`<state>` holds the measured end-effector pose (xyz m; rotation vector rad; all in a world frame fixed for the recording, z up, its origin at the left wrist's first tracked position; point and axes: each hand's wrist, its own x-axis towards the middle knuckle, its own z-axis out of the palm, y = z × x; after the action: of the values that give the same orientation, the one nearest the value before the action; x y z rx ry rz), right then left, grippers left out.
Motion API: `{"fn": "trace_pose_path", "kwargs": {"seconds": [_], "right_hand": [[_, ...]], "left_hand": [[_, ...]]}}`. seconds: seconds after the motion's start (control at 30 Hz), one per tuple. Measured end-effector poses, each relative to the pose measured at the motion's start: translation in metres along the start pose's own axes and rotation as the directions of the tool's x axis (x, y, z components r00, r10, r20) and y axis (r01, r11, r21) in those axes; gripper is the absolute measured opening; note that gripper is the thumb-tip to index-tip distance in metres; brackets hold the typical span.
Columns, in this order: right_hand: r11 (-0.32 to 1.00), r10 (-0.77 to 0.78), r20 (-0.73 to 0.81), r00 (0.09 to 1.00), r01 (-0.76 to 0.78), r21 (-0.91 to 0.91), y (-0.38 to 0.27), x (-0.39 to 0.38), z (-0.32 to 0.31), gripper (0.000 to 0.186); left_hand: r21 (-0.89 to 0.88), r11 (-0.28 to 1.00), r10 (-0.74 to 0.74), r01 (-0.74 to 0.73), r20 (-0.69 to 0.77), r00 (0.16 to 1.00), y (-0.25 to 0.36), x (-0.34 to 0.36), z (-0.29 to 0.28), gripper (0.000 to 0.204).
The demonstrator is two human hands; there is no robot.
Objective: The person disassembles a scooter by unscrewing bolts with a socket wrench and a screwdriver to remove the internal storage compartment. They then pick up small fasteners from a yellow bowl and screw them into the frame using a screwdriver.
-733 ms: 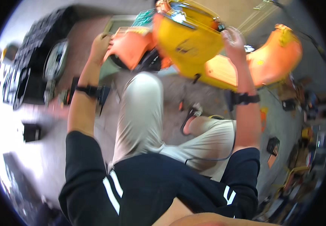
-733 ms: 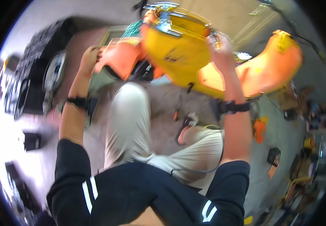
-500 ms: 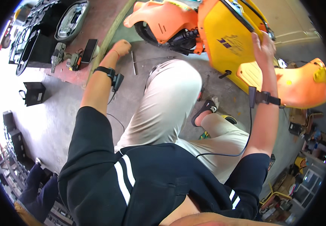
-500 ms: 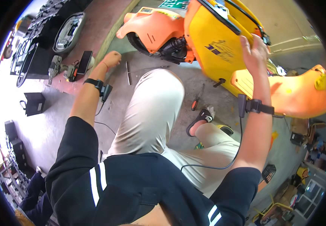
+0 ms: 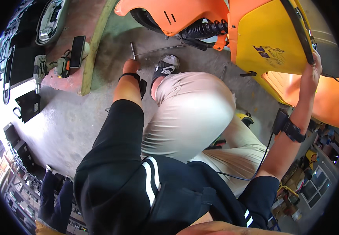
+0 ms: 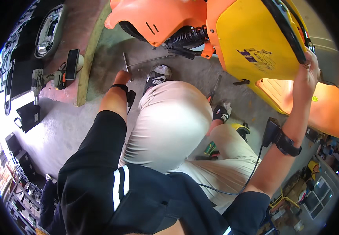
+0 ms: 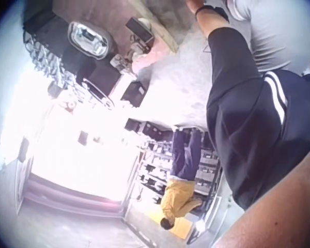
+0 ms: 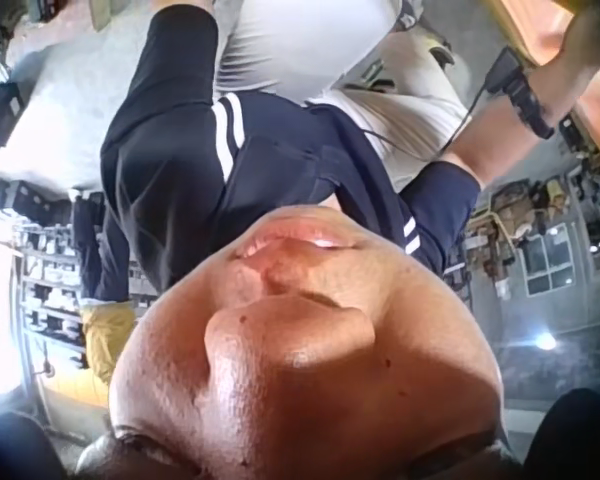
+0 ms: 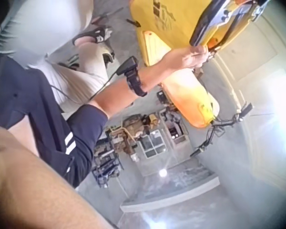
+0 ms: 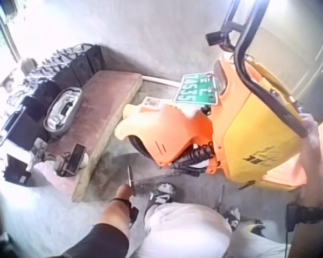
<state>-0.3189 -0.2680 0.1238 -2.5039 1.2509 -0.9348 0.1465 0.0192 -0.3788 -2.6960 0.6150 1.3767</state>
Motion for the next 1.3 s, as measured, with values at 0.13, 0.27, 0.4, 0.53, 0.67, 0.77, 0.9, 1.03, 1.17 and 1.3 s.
{"fn": "trace_pose_path", "kwargs": {"seconds": [0.13,0.27,0.4,0.53,0.67,0.77,0.9,1.03,1.17,1.3], "right_hand": [[0.999,0.001,0.031,1.000,-0.002,0.035,0.007,-0.004,-0.001,0.046],[1.000,-0.018,-0.015,1.000,0.019,0.011,-0.001,-0.005,0.002,0.044],[0.998,0.054,0.009,0.999,-0.054,0.010,0.002,-0.002,-0.001,0.043],[0.999,-0.007,-0.059,0.998,0.010,0.054,-0.009,0.001,0.014,0.047],[0.985,0.049,-0.087,0.995,-0.062,-0.160,-0.005,-0.004,0.007,0.058],[0.946,0.009,-0.180,0.984,-0.066,-0.317,-0.030,-0.008,0.003,0.067],[0.971,0.140,-0.053,0.989,-0.148,-0.190,-0.034,-0.004,0.009,0.068],[0.963,0.136,-0.045,0.990,-0.143,-0.227,-0.040,-0.007,0.007,0.066],[0.964,0.135,-0.084,0.987,-0.150,-0.218,-0.048,-0.010,0.003,0.064],[0.978,0.186,-0.126,0.974,-0.196,-0.073,-0.021,-0.007,-0.001,0.073]], "left_hand": [[0.122,0.992,0.034,-0.025,-0.068,0.997,0.010,-0.026,0.002,0.033],[0.008,0.996,-0.085,0.087,-0.142,0.986,0.023,-0.044,-0.007,0.031],[0.053,0.997,-0.040,0.060,-0.320,0.947,0.026,-0.048,-0.006,0.029],[-0.515,0.840,0.016,0.169,0.335,0.942,0.004,-0.010,-0.050,0.011],[-0.934,0.269,0.187,0.234,0.290,0.939,0.036,-0.050,-0.108,0.025],[-0.948,0.082,0.165,0.306,0.316,0.934,0.039,-0.097,-0.178,0.022],[-0.997,-0.080,0.205,-0.016,-0.032,0.978,0.024,-0.196,-0.273,0.011],[-0.918,0.070,0.332,-0.391,-0.348,0.877,0.033,-0.353,-0.342,0.007],[-0.823,0.113,0.494,-0.556,-0.439,0.750,0.053,-0.502,-0.359,0.017],[-0.666,0.104,0.729,-0.739,-0.455,0.512,0.088,-0.643,-0.331,0.023]]}}
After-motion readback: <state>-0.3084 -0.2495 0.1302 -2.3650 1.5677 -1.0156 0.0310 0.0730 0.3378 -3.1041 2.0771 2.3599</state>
